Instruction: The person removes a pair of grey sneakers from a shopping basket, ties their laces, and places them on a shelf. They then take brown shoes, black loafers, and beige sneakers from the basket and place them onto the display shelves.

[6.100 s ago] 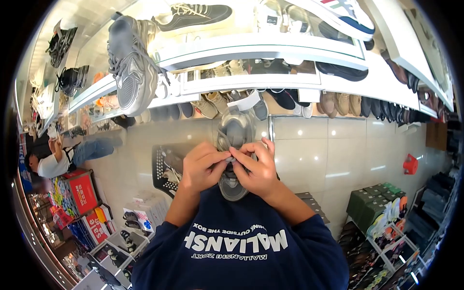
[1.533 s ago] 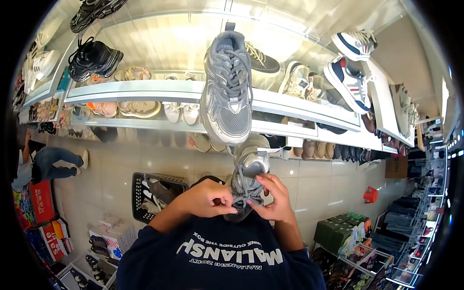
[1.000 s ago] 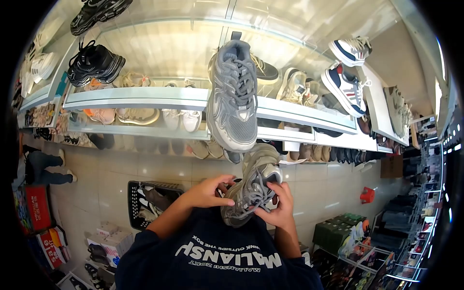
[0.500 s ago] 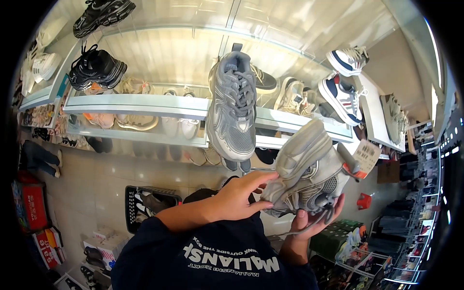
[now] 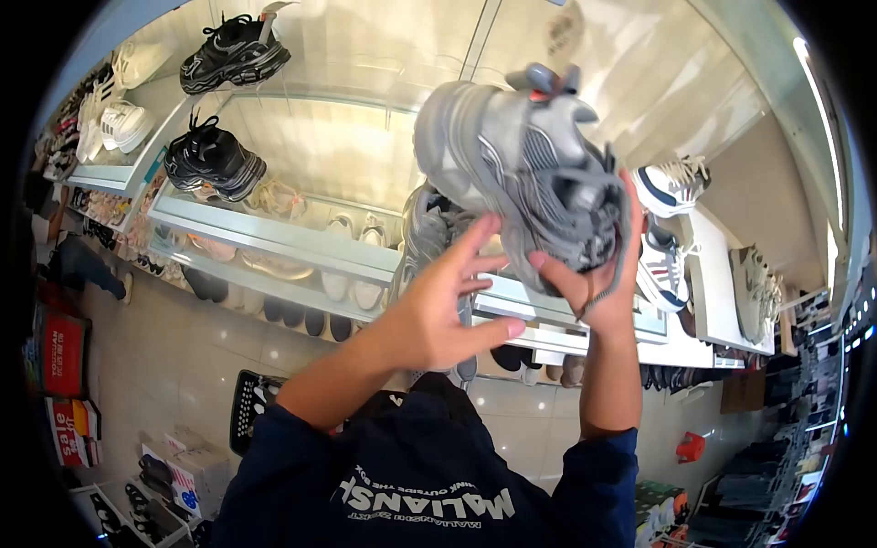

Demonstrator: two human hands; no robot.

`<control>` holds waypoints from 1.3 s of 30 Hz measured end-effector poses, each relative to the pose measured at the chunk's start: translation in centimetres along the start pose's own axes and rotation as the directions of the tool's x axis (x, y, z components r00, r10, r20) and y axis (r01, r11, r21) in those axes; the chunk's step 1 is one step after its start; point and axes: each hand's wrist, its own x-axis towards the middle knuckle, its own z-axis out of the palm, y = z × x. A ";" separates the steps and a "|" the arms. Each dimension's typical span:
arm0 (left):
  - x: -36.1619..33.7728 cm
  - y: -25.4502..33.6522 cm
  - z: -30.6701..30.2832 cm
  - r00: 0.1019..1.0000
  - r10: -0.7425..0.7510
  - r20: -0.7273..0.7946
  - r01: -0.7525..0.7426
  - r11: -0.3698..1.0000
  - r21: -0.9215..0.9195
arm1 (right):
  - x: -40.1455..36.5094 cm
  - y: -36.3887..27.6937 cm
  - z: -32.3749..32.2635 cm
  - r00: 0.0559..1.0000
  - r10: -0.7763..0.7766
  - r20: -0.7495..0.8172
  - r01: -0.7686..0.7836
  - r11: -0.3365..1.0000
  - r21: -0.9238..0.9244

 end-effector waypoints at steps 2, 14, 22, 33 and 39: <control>3.3 -0.2 -1.5 0.992 -0.051 -0.113 0.033 0.988 -0.153 | 4.9 1.2 0.6 0.993 -0.060 0.101 0.056 0.998 0.040; 16.7 -3.5 -11.7 0.896 -0.266 -0.355 0.126 0.920 -0.371 | 26.5 9.7 2.4 0.932 -0.049 0.359 0.174 0.929 -0.326; 12.8 -5.4 -10.4 0.908 -0.149 -0.393 0.180 0.983 0.043 | 30.7 12.4 3.5 0.922 -0.064 0.381 0.181 0.943 -0.280; 3.0 -2.4 -7.7 0.946 0.132 -0.297 0.026 0.880 0.474 | 29.0 13.7 4.3 0.936 -0.151 0.319 0.316 0.763 -0.564; 2.0 -3.8 -6.6 0.939 0.216 -0.266 0.000 0.775 0.631 | 20.7 9.3 1.3 0.876 -0.436 0.207 0.451 0.587 -0.672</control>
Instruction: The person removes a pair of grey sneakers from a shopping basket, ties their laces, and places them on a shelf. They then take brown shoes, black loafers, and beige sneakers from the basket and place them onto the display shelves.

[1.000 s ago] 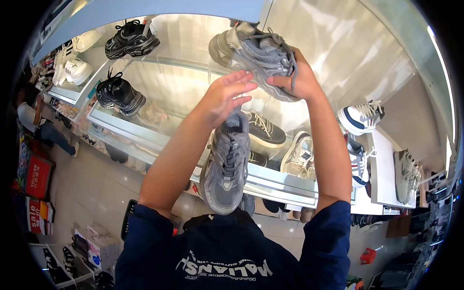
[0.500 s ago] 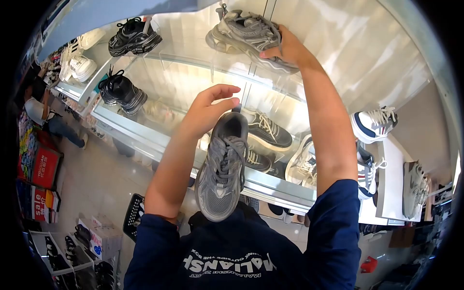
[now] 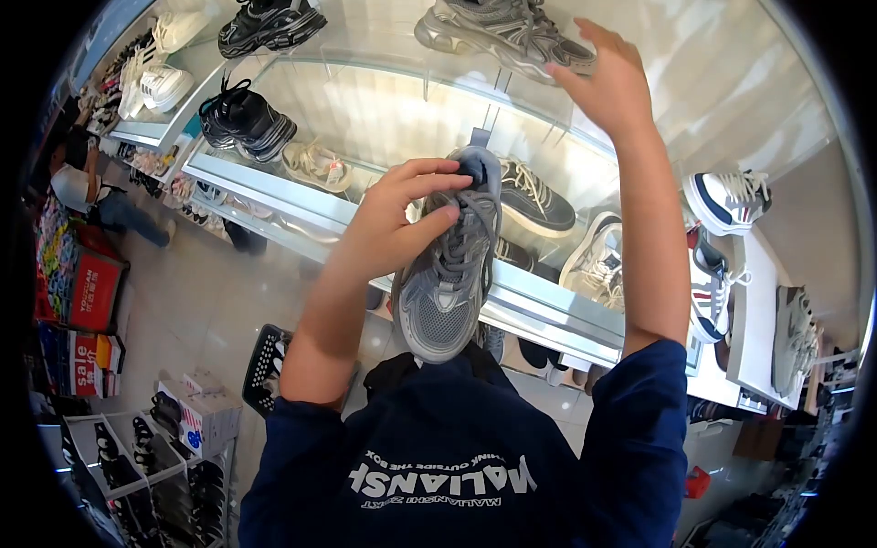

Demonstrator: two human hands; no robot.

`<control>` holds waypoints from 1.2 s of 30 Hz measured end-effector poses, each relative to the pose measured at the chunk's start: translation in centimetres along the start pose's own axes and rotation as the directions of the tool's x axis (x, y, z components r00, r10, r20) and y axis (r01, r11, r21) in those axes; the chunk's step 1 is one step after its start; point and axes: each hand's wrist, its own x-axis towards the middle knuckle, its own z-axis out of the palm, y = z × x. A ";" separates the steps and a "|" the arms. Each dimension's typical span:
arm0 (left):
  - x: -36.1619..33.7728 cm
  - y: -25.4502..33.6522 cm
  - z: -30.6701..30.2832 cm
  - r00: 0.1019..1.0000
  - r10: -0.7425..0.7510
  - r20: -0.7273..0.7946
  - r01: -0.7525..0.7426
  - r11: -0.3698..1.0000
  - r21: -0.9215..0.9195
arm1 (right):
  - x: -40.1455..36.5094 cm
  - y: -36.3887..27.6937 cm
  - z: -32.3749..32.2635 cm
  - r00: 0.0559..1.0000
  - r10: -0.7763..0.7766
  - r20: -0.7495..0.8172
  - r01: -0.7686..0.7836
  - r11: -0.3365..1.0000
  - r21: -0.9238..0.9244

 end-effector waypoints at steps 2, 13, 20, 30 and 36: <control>0.0 -0.5 0.6 0.998 0.056 0.017 -0.058 0.987 0.152 | -4.2 -3.5 -2.1 0.983 0.101 0.156 -0.151 0.922 0.356; -3.4 0.6 3.4 0.957 -0.227 -0.182 0.046 0.735 -0.676 | -18.1 -14.8 -3.8 0.961 0.220 0.169 -0.277 0.743 0.609; -5.6 1.3 4.0 0.929 -0.296 -0.224 0.039 0.677 -0.735 | -21.3 -18.3 -7.2 0.941 0.336 -0.053 -0.302 0.897 0.324; -14.6 5.5 2.5 0.993 0.019 -0.113 -0.051 0.956 -0.288 | -29.0 -24.5 -10.6 0.655 0.752 0.072 -0.558 0.417 0.717; -22.9 5.1 4.1 0.989 -0.149 0.016 0.139 0.864 -0.484 | -35.0 -27.9 -10.1 0.699 0.691 0.184 -0.498 0.286 0.819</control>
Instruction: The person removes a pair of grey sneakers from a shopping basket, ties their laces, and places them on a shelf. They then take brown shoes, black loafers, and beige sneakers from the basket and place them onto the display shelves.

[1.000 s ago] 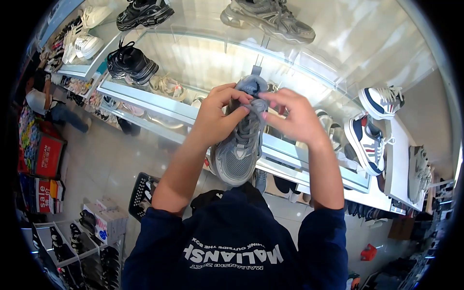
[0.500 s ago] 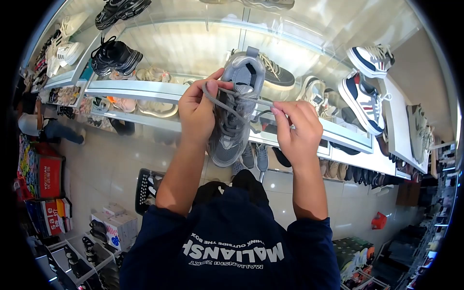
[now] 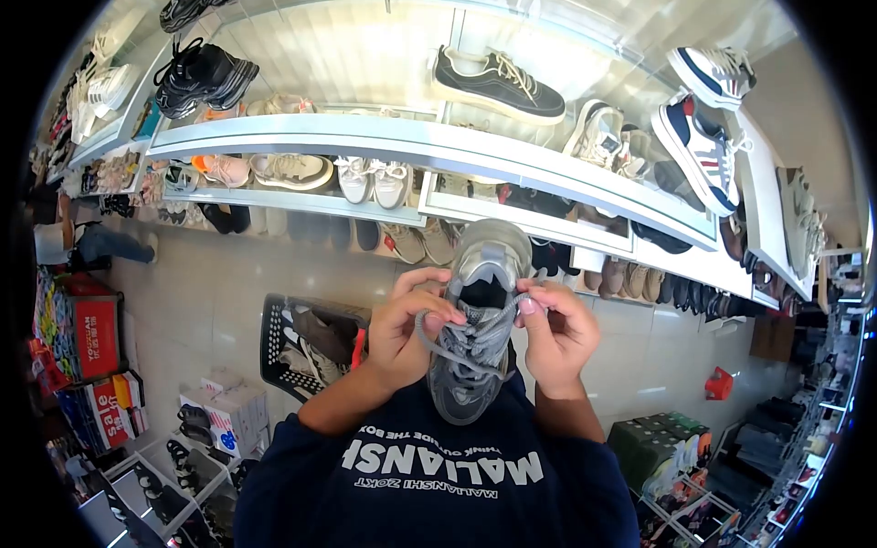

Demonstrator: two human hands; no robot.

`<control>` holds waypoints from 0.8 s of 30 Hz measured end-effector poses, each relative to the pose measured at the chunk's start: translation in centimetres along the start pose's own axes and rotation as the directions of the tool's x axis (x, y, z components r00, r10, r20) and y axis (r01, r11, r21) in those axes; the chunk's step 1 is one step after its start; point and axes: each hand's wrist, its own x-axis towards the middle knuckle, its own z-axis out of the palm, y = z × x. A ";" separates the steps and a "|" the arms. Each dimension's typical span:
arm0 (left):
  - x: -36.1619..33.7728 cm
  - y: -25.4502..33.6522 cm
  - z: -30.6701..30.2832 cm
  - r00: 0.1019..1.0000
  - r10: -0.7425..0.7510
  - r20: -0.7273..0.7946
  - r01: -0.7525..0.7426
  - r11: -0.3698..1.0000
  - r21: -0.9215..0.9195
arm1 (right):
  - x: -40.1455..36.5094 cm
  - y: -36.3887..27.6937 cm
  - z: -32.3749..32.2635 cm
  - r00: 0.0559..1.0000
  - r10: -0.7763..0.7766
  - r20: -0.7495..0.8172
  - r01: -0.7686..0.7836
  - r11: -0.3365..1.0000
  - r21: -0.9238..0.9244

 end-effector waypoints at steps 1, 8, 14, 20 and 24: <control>-0.6 -0.4 0.1 0.999 -0.032 -0.006 0.032 0.999 -0.024 | -0.7 0.2 0.1 0.999 0.037 -0.004 -0.037 0.999 0.031; -2.3 -4.0 0.2 0.970 -0.241 0.025 0.239 0.938 -0.249 | -2.1 0.7 2.8 0.989 -0.014 0.150 0.049 0.972 -0.230; -3.8 -8.5 -0.4 0.860 -0.497 0.112 0.465 0.676 -0.571 | -1.0 2.7 4.2 0.944 -0.021 0.330 0.208 0.814 -0.542; -5.6 -14.2 -1.6 0.545 -0.791 0.276 0.685 0.231 -0.691 | -1.9 10.7 2.1 0.803 0.570 0.173 -0.532 0.817 -0.223; -6.8 -15.2 -0.5 0.444 -0.862 0.244 0.716 0.178 -0.675 | -2.9 13.2 1.2 0.756 0.650 0.079 -0.635 0.757 -0.153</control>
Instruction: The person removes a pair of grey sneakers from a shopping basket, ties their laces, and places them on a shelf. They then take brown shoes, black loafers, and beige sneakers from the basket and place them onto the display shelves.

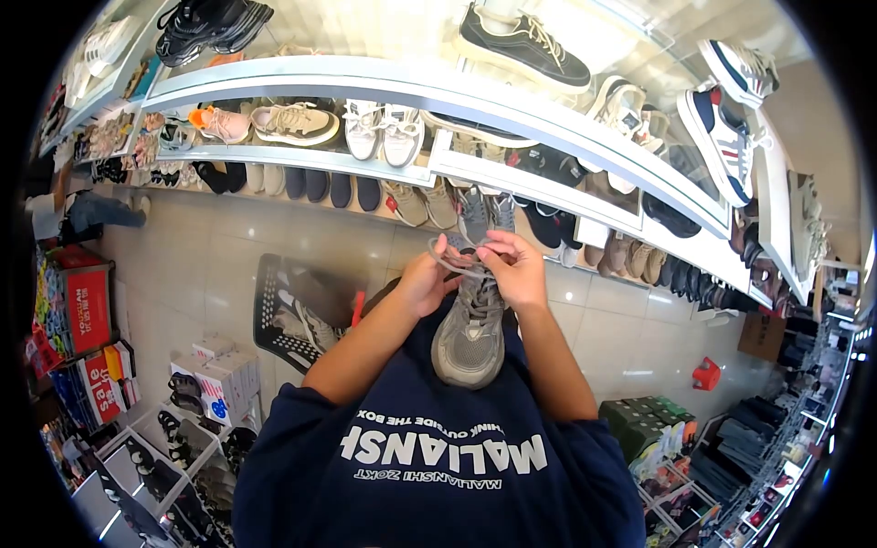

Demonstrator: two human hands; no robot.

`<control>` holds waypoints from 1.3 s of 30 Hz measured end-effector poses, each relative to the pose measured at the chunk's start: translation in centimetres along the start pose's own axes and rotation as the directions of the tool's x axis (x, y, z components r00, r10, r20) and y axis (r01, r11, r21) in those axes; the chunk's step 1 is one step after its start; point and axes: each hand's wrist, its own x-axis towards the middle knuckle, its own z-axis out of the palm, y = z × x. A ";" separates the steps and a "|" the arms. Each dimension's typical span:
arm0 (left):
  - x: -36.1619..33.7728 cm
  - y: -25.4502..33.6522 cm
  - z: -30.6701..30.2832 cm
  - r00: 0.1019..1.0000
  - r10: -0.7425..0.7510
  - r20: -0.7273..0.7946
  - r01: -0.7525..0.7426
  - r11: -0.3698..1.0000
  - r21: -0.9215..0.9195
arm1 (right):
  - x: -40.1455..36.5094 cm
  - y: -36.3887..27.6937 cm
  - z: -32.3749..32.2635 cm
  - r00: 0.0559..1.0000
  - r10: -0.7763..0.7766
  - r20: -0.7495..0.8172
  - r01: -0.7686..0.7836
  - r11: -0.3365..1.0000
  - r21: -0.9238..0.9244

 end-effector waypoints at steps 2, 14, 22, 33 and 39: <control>0.4 0.1 -0.5 0.996 -0.053 -0.070 0.049 0.998 -0.049 | -0.3 0.2 0.1 0.999 0.004 -0.034 -0.002 0.999 0.045; -1.2 1.2 -1.5 1.000 -0.010 -0.024 0.011 0.998 0.056 | -0.5 1.1 1.0 0.998 0.066 -0.019 -0.064 0.994 0.094; -2.8 2.7 -0.1 0.779 0.583 0.233 -0.603 0.592 0.535 | -0.4 -0.4 2.6 0.996 -0.044 0.081 0.034 0.992 0.122; -4.1 5.0 1.5 0.479 0.620 0.622 -0.722 -0.126 0.681 | -0.9 -0.4 1.8 0.938 -0.191 0.288 0.152 0.976 0.153; -5.2 5.4 2.2 0.440 0.660 0.610 -0.674 -0.207 0.709 | -1.3 -0.7 2.8 0.930 -0.317 0.186 0.271 0.934 0.235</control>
